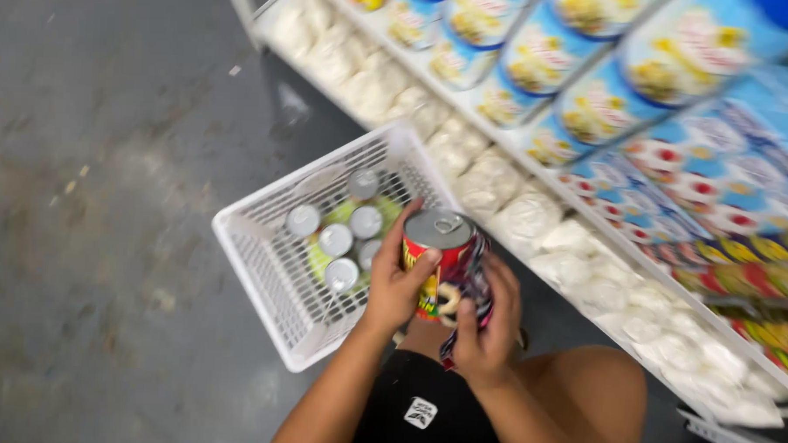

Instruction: The person cleans canned goods by holding each can with one hand and wiping it with a cloth held in the other hand, then places the cleaned cans onto a shelf.

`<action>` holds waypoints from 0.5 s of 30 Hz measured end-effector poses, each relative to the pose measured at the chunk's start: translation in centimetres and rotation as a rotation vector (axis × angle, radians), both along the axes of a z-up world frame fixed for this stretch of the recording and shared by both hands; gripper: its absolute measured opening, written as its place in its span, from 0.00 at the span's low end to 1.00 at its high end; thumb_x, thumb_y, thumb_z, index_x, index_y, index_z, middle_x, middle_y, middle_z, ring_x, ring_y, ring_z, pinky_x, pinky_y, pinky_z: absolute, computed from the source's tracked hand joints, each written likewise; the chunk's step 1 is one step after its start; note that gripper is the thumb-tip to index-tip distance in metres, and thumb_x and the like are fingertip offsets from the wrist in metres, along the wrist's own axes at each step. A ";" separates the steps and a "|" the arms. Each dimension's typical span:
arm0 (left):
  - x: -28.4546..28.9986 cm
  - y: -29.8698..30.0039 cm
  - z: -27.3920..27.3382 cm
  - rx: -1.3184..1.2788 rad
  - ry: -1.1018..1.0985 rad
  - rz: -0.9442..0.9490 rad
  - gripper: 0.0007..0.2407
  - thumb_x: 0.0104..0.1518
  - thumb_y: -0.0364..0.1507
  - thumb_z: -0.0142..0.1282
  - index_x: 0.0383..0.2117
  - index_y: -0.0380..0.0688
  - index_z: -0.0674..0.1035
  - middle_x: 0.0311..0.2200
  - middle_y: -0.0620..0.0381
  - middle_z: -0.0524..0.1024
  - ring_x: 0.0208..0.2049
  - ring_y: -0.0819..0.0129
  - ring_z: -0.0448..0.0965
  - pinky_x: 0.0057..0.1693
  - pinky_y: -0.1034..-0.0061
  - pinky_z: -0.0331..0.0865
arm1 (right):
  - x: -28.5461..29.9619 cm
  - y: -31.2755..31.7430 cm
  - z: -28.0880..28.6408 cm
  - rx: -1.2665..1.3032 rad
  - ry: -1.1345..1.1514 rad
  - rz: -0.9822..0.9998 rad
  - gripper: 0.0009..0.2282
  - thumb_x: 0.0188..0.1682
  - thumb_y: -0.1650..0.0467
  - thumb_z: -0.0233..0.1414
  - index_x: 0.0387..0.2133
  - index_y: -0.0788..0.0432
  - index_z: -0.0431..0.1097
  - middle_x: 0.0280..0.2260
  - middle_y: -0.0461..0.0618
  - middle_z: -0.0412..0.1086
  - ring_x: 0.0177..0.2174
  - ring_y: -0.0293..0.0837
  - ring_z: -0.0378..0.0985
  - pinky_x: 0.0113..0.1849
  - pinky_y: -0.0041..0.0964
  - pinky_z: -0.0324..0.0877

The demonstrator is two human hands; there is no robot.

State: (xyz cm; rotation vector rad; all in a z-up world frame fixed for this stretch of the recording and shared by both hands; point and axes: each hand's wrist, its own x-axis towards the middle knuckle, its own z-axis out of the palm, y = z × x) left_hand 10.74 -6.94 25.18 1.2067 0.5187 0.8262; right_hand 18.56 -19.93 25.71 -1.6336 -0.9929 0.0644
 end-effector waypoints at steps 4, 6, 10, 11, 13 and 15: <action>2.4 -4.0 3.1 0.053 -0.057 -0.292 0.25 0.64 0.33 0.53 0.66 0.34 0.63 0.63 0.47 0.69 0.64 0.65 0.67 0.69 0.72 0.57 | 1.0 -3.8 5.7 0.096 -0.368 -0.168 0.13 0.58 0.70 0.48 0.54 0.62 0.63 0.59 0.59 0.64 0.61 0.58 0.65 0.65 0.50 0.58; 2.8 -6.5 5.0 -0.040 -0.072 -0.431 0.27 0.64 0.37 0.53 0.66 0.34 0.64 0.59 0.46 0.71 0.60 0.64 0.69 0.66 0.72 0.60 | 1.8 -6.5 7.0 0.112 -0.275 -0.246 0.14 0.58 0.70 0.47 0.54 0.64 0.63 0.59 0.60 0.65 0.60 0.57 0.67 0.64 0.49 0.59; 2.9 -11.0 5.7 0.124 -0.093 -0.496 0.30 0.64 0.45 0.52 0.64 0.31 0.69 0.61 0.47 0.71 0.62 0.62 0.71 0.67 0.71 0.60 | 2.6 -12.0 8.5 0.185 0.048 -0.227 0.15 0.60 0.70 0.44 0.57 0.67 0.63 0.60 0.63 0.65 0.59 0.57 0.69 0.62 0.47 0.62; 3.1 -12.0 6.1 0.128 -0.097 -0.550 0.30 0.64 0.45 0.52 0.64 0.31 0.69 0.61 0.47 0.71 0.62 0.62 0.71 0.67 0.71 0.60 | 2.3 -13.3 8.5 0.193 0.042 -0.281 0.15 0.60 0.70 0.44 0.57 0.67 0.63 0.60 0.63 0.65 0.59 0.57 0.69 0.62 0.47 0.62; 3.1 -14.0 6.7 -0.121 -0.187 -0.651 0.33 0.60 0.45 0.59 0.64 0.30 0.65 0.58 0.45 0.72 0.59 0.60 0.71 0.65 0.68 0.61 | 1.5 -15.7 8.5 0.230 0.155 -0.266 0.19 0.61 0.67 0.43 0.60 0.68 0.61 0.60 0.64 0.64 0.60 0.57 0.67 0.62 0.47 0.59; 3.3 -15.0 7.4 0.067 -0.161 -0.592 0.32 0.61 0.47 0.57 0.63 0.30 0.68 0.59 0.47 0.72 0.60 0.61 0.72 0.66 0.69 0.61 | 0.0 -17.7 9.4 0.185 0.061 -0.343 0.22 0.60 0.65 0.43 0.62 0.68 0.58 0.61 0.65 0.62 0.59 0.57 0.66 0.61 0.49 0.59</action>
